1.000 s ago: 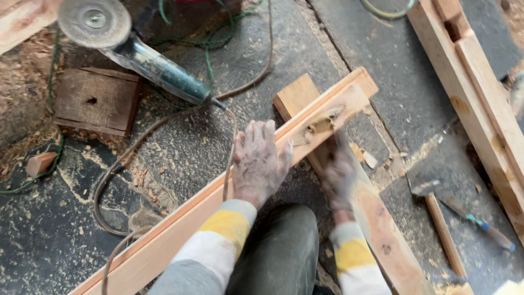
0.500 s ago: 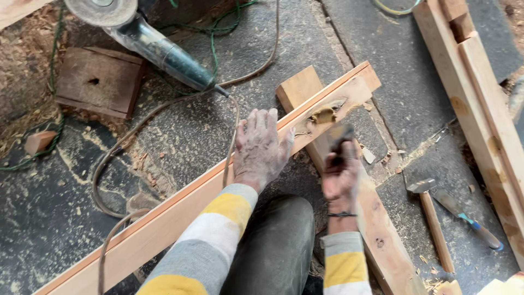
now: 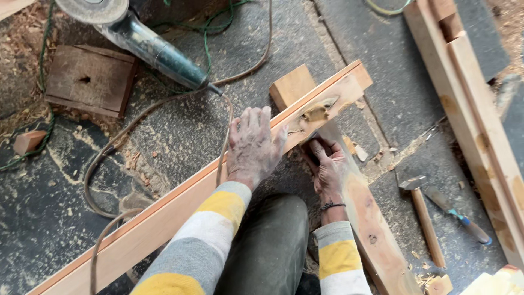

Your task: The person applies filler to wooden beams and sands them by hand with a block. They also use a hammer and a chisel to refine the joints of the wooden pieces.

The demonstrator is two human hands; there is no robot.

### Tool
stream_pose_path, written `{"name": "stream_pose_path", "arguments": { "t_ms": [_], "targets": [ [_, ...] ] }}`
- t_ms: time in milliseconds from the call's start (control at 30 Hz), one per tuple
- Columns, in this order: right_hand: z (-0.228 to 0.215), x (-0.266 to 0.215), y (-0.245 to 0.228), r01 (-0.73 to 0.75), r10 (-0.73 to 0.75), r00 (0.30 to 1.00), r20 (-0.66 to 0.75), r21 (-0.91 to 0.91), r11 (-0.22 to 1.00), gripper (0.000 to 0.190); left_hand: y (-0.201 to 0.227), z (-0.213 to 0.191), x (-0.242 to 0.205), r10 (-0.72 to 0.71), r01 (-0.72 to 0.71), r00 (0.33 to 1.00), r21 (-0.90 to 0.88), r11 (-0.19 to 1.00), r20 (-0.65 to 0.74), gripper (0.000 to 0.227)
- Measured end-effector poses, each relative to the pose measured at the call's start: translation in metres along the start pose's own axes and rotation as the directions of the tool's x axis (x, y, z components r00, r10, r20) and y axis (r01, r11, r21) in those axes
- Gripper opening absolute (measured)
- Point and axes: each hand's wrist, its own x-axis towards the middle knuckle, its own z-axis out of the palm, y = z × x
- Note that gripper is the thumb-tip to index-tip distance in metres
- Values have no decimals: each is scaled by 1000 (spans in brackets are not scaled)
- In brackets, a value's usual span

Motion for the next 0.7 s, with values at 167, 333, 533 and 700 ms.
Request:
{"name": "stream_pose_path", "arguments": {
  "t_ms": [167, 333, 533, 700],
  "targets": [
    [-23, -22, -15, 200, -335, 936, -104, -628, 752, 21, 2, 0, 0, 29, -29, 998, 1, 1000, -57, 50],
    [-10, -48, -9, 616, -680, 725, 108, -544, 570, 25, -3, 6, 0, 40, -38, 994, 20, 999, -97, 53],
    [24, -56, 13, 764, -611, 507, 608, -645, -7, 52, -2, 7, -1, 56, -51, 992, 49, 997, -110, 54],
    [21, -59, 29, 742, -568, 543, 619, -670, -21, 60, -4, 10, -2, 50, -49, 994, 11, 999, -95, 53]
  ]
}}
